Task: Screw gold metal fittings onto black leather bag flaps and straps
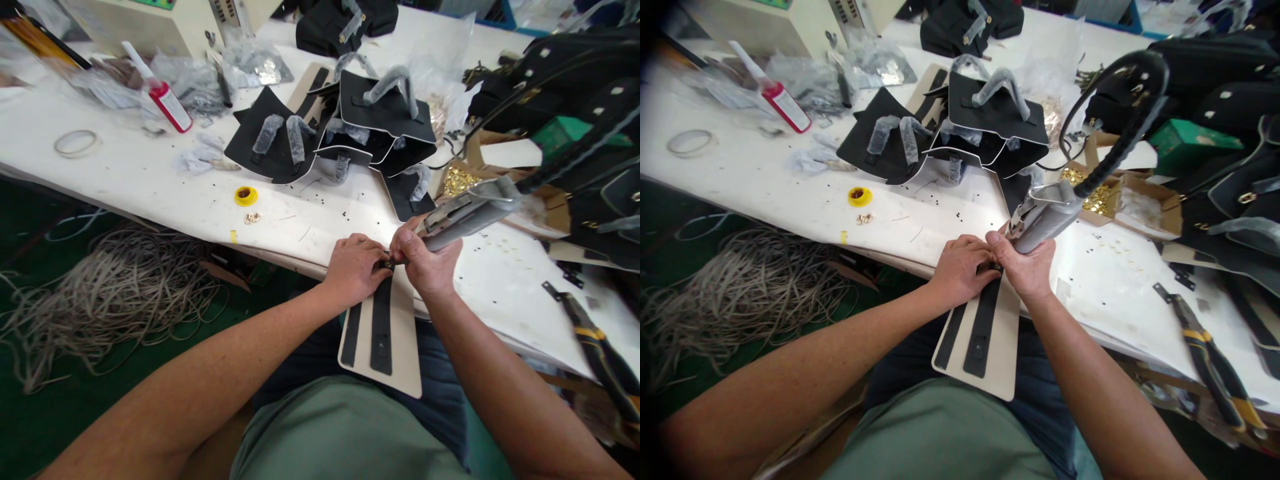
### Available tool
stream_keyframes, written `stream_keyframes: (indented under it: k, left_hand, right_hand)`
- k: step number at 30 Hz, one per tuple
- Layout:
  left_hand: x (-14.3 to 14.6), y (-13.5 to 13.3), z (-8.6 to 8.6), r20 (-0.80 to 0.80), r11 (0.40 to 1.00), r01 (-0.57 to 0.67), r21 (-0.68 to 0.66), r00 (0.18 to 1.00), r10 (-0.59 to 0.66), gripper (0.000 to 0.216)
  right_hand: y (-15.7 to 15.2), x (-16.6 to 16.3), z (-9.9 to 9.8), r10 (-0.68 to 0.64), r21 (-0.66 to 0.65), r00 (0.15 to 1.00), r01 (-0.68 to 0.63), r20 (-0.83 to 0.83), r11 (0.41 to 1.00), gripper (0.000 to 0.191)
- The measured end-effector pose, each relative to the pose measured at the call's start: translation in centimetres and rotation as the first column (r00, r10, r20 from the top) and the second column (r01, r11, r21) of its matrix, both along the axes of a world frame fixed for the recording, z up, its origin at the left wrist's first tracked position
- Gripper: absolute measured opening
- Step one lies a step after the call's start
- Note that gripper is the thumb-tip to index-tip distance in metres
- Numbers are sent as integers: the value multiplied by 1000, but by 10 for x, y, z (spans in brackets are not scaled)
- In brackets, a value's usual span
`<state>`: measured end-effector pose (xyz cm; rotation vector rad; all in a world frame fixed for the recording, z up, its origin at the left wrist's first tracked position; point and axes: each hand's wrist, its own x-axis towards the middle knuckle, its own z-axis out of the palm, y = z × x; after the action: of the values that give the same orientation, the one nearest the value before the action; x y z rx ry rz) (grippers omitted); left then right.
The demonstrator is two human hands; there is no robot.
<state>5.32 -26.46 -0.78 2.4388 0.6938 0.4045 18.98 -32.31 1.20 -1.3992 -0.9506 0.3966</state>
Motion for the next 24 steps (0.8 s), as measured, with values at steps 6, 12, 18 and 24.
stream_keyframes:
  k: [6, 12, 18, 24]
  left_hand:
    - [2, 0, 1, -21, 1000, 4, -11, 1000, -4, 18]
    - [2, -1, 1, -29, 1000, 4, -2, 1000, -4, 20]
    - [3, -1, 1, -48, 1000, -19, 19, 999, 19, 19]
    - [3, -4, 4, -69, 998, -45, 45, 996, 48, 22]
  right_hand:
    - [-1, -3, 6, 10, -37, 1000, -9, 11, 999, 31]
    - [2, -6, 9, 1, -44, 999, -2, -36, 999, 30]
    - [0, -13, 16, -40, -125, 996, 29, -83, 992, 31]
    - [-1, -17, 22, -63, -191, 993, 43, -103, 981, 39]
